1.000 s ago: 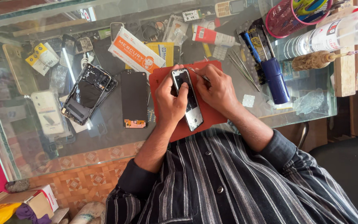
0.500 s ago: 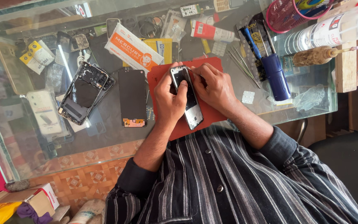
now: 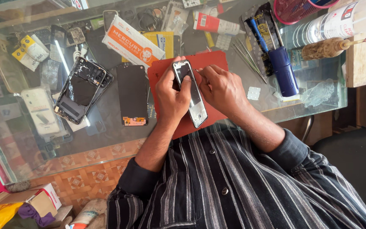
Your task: The person disassembles a smartphone at a repair bench. They pry the back cover off the phone body, peel away the battery and internal components, scrape old adhesive from the frame with a blade, and use a screwdriver to work on the phone frame.
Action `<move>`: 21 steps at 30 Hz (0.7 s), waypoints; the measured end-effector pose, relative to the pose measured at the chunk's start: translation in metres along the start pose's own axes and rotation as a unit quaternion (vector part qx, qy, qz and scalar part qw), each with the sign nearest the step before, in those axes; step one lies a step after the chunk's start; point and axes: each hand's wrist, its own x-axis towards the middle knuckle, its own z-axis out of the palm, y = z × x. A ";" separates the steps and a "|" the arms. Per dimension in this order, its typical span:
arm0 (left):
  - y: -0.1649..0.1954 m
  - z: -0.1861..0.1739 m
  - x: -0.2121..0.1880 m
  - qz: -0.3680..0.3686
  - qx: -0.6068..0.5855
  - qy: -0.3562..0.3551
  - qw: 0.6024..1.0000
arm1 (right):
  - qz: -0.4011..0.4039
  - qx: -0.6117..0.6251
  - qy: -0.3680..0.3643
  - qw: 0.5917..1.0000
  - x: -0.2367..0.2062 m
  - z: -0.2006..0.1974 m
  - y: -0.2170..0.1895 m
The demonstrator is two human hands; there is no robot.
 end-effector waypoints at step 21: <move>-0.018 -0.005 -0.009 0.002 0.017 0.003 1.000 | 0.040 0.041 -0.085 0.995 -0.081 -0.016 -0.029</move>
